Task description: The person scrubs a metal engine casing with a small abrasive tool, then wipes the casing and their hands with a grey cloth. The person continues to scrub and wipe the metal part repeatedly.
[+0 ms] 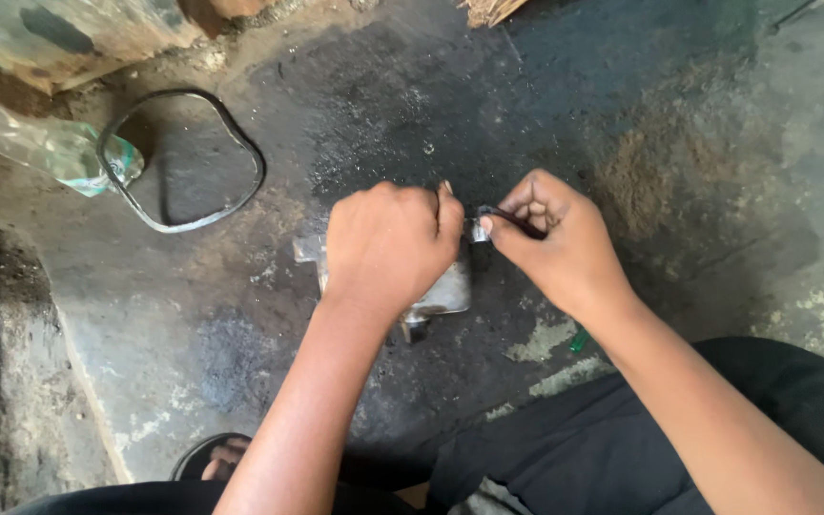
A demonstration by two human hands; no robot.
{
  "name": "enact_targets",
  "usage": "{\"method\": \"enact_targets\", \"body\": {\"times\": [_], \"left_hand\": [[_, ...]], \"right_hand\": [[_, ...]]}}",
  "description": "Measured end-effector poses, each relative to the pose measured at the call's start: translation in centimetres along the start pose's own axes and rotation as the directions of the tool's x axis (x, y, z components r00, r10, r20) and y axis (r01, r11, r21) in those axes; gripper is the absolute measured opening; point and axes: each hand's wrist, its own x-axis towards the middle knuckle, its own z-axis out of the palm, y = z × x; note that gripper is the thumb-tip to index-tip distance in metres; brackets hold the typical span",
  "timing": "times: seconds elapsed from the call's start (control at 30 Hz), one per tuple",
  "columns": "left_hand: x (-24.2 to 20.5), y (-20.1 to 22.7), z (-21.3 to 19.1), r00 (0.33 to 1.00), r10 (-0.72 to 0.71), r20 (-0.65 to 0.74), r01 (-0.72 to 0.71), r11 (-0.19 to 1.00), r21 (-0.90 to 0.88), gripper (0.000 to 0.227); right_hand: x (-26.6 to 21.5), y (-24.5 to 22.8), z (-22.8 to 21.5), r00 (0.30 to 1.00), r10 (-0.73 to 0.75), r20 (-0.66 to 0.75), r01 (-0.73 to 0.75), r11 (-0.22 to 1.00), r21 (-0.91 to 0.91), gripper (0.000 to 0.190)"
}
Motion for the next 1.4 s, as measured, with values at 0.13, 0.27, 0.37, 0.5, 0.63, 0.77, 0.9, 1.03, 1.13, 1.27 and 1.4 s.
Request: {"method": "enact_targets", "body": {"times": [0.13,0.27,0.37,0.5,0.63,0.77,0.9,1.03,1.13,1.27,1.4], "left_hand": [[0.2,0.4,-0.1,1.000,-0.017,0.014,0.017,1.000,0.003,0.049],[-0.1,0.6,0.2,1.000,-0.014,-0.002,0.014,1.000,-0.004,0.049],[-0.2,0.7,0.2,1.000,-0.019,-0.009,0.019,1.000,-0.005,0.049],[-0.1,0.7,-0.3,1.000,-0.025,-0.005,0.025,1.000,-0.006,0.048],[0.1,0.5,-0.4,0.997,-0.063,0.033,0.064,0.998,-0.010,0.050],[-0.4,0.3,-0.2,0.999,-0.039,-0.004,0.039,0.999,-0.011,0.049],[0.0,0.8,-0.4,0.998,-0.057,0.012,0.057,0.998,-0.007,0.049],[-0.2,0.6,-0.7,0.999,-0.044,-0.003,0.044,0.999,0.008,0.049],[0.0,1.0,-0.4,0.999,-0.048,0.019,0.048,0.999,-0.009,0.050],[0.0,0.6,-0.4,0.998,-0.051,0.024,0.051,0.999,-0.008,0.050],[0.2,1.0,-0.1,0.998,-0.053,0.023,0.053,0.998,-0.020,0.050]], "right_hand": [[-0.8,-0.2,0.0,0.998,-0.060,0.002,0.060,0.998,-0.034,0.017],[-0.1,0.3,0.0,0.999,0.005,-0.035,-0.007,0.997,-0.070,0.018],[-0.3,1.0,-0.1,0.998,-0.036,-0.059,0.032,0.998,-0.060,0.017],[1.3,1.7,-0.5,0.972,-0.081,-0.220,0.042,0.983,-0.177,0.018],[1.4,0.5,-2.0,0.983,0.118,-0.141,-0.108,0.991,0.079,0.014],[1.5,0.8,-1.0,0.997,0.055,-0.047,-0.053,0.997,0.049,0.023],[2.2,-0.5,-3.9,0.984,0.017,-0.178,-0.018,1.000,-0.003,0.027],[0.5,-0.2,-2.8,0.986,0.167,-0.010,-0.167,0.982,-0.088,0.024],[2.0,1.5,-2.0,0.976,0.210,-0.059,-0.218,0.947,-0.236,0.037],[1.1,0.3,-4.4,0.963,0.256,0.088,-0.260,0.965,0.038,0.034],[2.0,-0.2,-1.8,0.854,0.519,0.020,-0.519,0.853,0.051,0.023]]}}
